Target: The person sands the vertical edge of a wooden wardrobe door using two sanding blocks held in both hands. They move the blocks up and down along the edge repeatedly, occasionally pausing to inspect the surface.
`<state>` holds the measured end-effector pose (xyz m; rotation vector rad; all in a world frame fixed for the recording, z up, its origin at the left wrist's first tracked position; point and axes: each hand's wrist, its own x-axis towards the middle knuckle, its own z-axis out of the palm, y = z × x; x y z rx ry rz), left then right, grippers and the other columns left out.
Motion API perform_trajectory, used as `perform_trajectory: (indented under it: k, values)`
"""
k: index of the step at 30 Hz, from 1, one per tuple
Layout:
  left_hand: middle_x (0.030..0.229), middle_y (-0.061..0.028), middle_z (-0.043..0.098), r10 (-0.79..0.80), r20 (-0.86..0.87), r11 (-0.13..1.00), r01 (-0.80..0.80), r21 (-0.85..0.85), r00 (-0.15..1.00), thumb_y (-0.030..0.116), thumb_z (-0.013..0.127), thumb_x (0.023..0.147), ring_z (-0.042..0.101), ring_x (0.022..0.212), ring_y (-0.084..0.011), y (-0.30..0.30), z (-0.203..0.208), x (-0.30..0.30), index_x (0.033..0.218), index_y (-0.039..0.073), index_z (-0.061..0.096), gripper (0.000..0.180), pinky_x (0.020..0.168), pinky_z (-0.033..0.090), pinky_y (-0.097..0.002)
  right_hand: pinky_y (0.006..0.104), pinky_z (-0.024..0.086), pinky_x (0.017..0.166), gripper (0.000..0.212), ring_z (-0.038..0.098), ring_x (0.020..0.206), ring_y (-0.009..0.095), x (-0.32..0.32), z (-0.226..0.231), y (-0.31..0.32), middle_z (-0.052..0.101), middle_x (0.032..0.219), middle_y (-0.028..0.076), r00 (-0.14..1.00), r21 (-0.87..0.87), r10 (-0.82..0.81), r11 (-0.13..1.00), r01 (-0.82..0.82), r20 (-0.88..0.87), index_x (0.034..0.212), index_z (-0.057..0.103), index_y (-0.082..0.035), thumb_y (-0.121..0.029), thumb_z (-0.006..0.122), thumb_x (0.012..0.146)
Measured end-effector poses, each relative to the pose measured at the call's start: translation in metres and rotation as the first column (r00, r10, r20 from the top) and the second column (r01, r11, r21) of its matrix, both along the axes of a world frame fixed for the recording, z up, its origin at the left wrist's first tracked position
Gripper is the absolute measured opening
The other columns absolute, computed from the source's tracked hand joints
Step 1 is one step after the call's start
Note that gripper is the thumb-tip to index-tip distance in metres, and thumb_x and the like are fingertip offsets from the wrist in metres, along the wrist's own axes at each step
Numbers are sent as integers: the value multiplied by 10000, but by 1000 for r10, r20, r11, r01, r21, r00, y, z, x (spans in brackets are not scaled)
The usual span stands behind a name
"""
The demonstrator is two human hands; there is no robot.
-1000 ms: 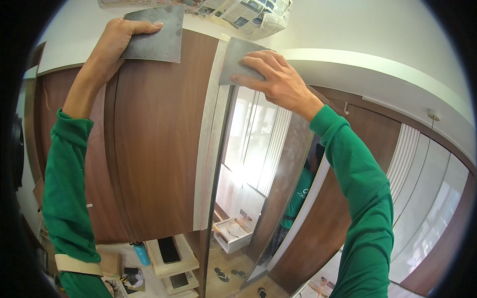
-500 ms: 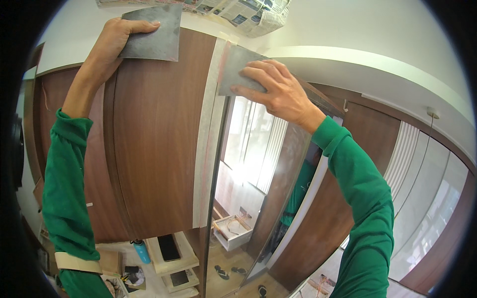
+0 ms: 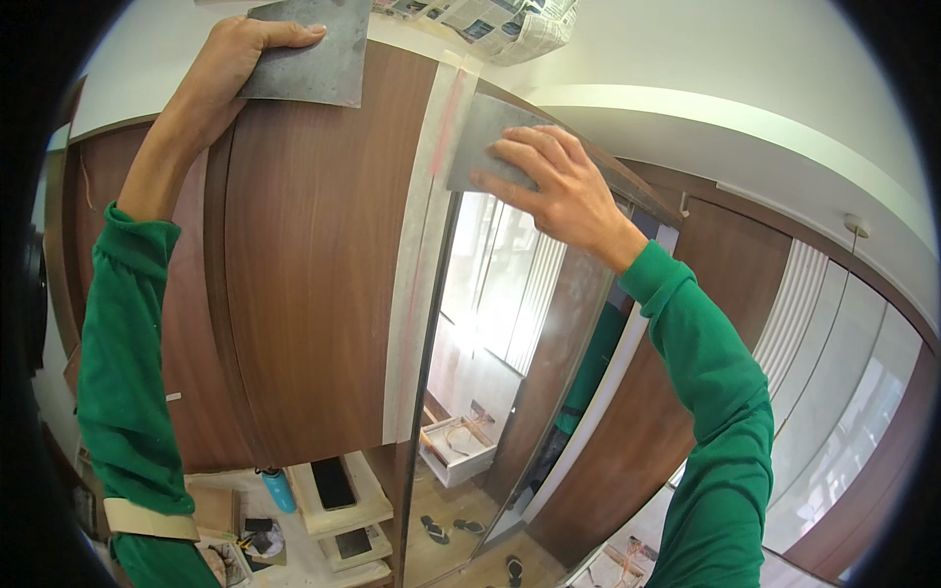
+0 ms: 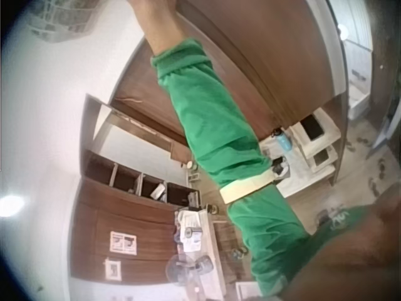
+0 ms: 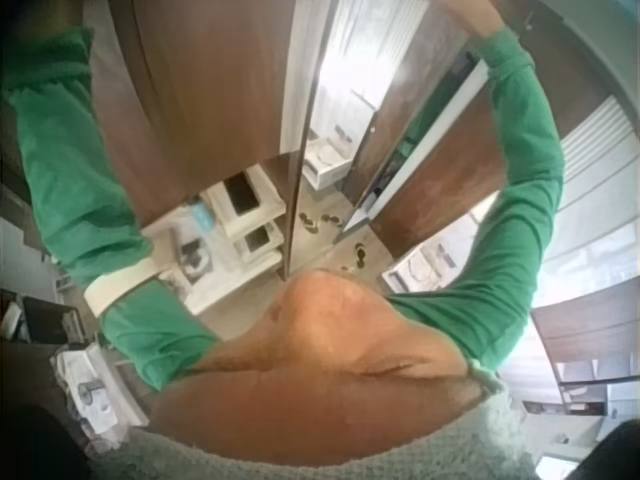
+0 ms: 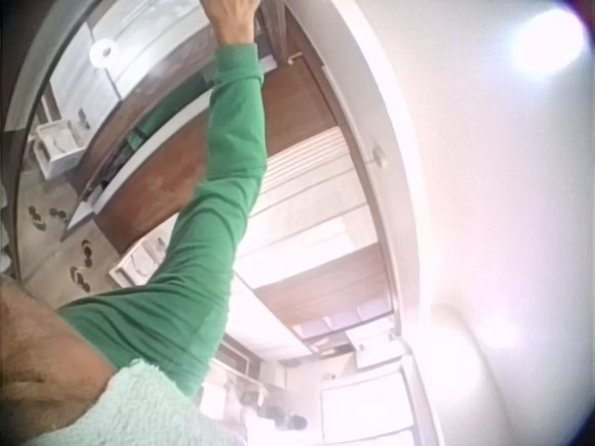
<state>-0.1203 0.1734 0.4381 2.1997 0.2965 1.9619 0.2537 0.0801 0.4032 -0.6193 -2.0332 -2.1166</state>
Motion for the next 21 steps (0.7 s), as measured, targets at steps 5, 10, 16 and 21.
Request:
perform_trajectory:
  k: [5,10,16,21]
  values:
    - [1089,-182,714,-224,103,974,225,-2,969,137,693,897,691,961,-219,-23,-3,14,1170,-133,672,384,905,541,-304,451,459,1106,682,555,1298,268,-7,-13,14,609,1333,43,999,-22,20,1000,-20,33,1330,707,-290,52,693,739]
    - [1165,-208,706,-350,131,936,353,-4,928,9,677,881,672,1017,-252,-36,-3,16,1220,-172,644,386,958,525,-321,431,466,1072,747,549,1291,262,6,-24,19,589,1343,53,999,-35,-27,999,26,-22,1352,689,-276,100,675,707]
    - [930,-126,723,-61,17,998,61,-33,998,343,728,908,695,853,-163,-8,0,3,1049,-66,748,434,826,539,-268,433,483,1002,711,567,1249,261,-3,-6,-12,610,1338,74,995,1,-4,1000,4,-103,1348,699,-241,124,654,739]
    - [898,-108,730,-96,49,993,99,-68,994,297,730,907,693,811,-141,-9,-2,4,1015,-56,761,370,787,542,-267,407,494,955,641,607,1093,253,-33,34,-11,638,1340,32,966,133,20,991,15,-258,1320,710,-176,121,625,760]
